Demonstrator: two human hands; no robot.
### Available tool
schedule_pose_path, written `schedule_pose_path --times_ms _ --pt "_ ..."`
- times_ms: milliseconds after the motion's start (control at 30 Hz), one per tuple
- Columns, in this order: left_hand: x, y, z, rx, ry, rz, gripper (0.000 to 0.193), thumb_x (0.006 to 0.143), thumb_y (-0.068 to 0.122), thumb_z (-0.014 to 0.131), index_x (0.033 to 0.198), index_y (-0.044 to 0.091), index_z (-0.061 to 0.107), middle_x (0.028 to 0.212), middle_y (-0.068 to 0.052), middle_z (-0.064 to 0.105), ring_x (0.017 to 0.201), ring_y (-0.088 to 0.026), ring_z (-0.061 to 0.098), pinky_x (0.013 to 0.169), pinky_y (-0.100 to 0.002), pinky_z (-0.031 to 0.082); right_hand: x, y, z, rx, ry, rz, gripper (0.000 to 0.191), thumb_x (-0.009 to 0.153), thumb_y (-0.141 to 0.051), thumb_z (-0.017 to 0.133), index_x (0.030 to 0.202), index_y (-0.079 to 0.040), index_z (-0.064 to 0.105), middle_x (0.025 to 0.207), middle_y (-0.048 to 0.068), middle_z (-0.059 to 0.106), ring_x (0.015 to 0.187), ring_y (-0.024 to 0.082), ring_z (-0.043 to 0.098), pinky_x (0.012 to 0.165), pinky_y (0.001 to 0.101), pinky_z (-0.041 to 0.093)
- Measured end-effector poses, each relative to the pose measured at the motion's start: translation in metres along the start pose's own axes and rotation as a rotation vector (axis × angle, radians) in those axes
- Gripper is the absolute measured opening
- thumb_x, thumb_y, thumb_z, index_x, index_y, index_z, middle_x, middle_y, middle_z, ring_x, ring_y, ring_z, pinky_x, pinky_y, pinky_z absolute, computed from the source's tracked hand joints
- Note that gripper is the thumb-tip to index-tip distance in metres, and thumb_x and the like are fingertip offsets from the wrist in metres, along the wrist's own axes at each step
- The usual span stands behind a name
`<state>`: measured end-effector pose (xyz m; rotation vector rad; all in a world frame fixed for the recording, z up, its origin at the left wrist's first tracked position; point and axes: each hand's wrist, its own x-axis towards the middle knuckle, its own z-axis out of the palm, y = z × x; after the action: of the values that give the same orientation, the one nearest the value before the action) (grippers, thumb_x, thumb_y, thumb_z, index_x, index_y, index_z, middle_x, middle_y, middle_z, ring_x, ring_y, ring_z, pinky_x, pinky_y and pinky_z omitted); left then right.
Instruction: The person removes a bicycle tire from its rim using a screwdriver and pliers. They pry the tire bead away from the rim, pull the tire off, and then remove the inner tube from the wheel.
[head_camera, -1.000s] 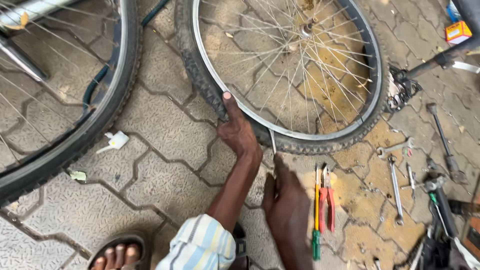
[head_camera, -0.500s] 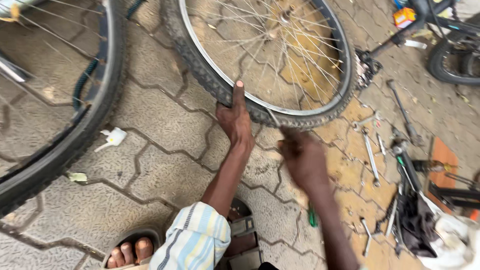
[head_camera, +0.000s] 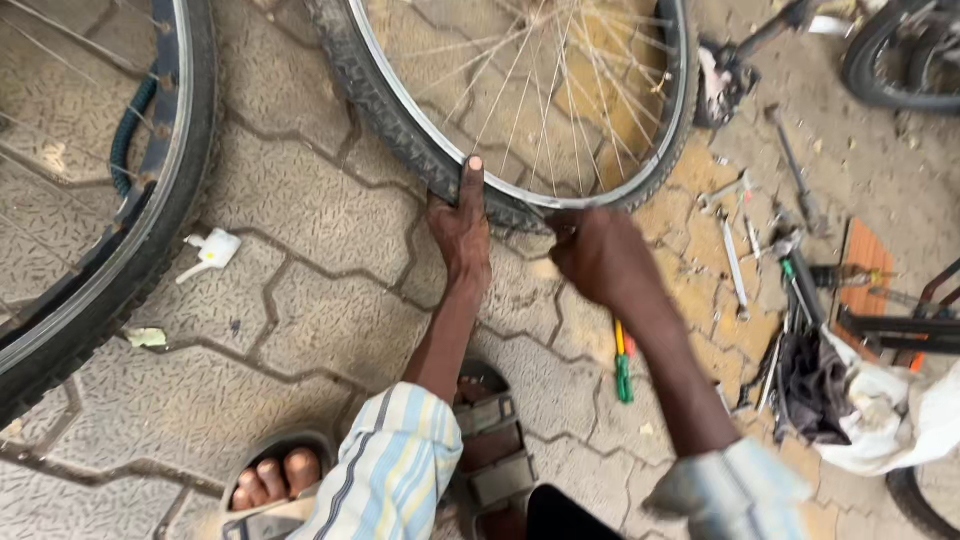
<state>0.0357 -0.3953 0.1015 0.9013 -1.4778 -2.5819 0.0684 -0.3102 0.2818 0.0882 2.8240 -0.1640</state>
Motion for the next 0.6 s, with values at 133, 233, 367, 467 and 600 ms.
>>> schedule_pose_path --times_ms 133,233,367,467,600 --pt "0.007 -0.011 -0.016 0.213 -0.022 -0.241 0.073 0.088 0.070 0.070 0.091 -0.001 0.052 0.077 -0.008 0.043 0.065 -0.023 0.042 0.068 -0.051 0.044 0.008 0.015 0.021 0.115 -0.004 -0.046 0.027 0.082 -0.008 0.069 0.108 -0.005 0.076 0.091 0.020 0.077 0.078 0.031 0.076 0.070 0.0444 0.059" --pt "0.011 -0.012 -0.020 0.078 -0.028 -0.076 0.073 0.080 0.072 0.072 0.107 0.006 0.055 0.095 -0.004 0.056 0.081 -0.019 0.055 0.080 -0.047 0.049 -0.012 0.000 0.059 0.093 0.046 0.094 0.030 0.094 -0.005 0.056 0.120 -0.007 0.070 0.077 0.023 0.074 0.061 0.032 0.072 0.055 0.0454 0.057" --pt "0.019 -0.011 -0.019 0.258 -0.003 -0.307 0.099 0.094 0.072 0.070 0.123 -0.022 0.058 0.095 -0.025 0.052 0.081 -0.038 0.052 0.082 -0.070 0.049 -0.035 -0.017 0.095 0.008 0.255 0.001 0.042 0.085 0.001 0.058 0.127 -0.001 0.064 0.077 0.026 0.068 0.050 0.031 0.062 0.042 0.0466 0.049" --pt "0.025 -0.012 -0.015 0.209 0.059 -0.181 0.103 0.076 0.071 0.074 0.140 -0.006 0.047 0.124 -0.020 0.060 0.111 -0.032 0.062 0.094 -0.049 0.053 -0.038 -0.018 0.105 -0.067 0.304 0.027 0.046 0.090 0.002 0.057 0.136 -0.001 0.059 0.081 0.026 0.068 0.044 0.027 0.058 0.032 0.0430 0.045" --pt "0.039 -0.011 -0.015 0.321 0.049 -0.144 0.100 0.080 0.079 0.066 0.136 -0.003 0.056 0.105 -0.010 0.063 0.091 -0.024 0.062 0.081 -0.050 0.051 -0.021 -0.018 0.114 -0.198 0.302 -0.065 0.055 0.086 0.002 0.057 0.140 0.004 0.054 0.094 0.031 0.068 0.043 0.021 0.059 0.027 0.0340 0.043"
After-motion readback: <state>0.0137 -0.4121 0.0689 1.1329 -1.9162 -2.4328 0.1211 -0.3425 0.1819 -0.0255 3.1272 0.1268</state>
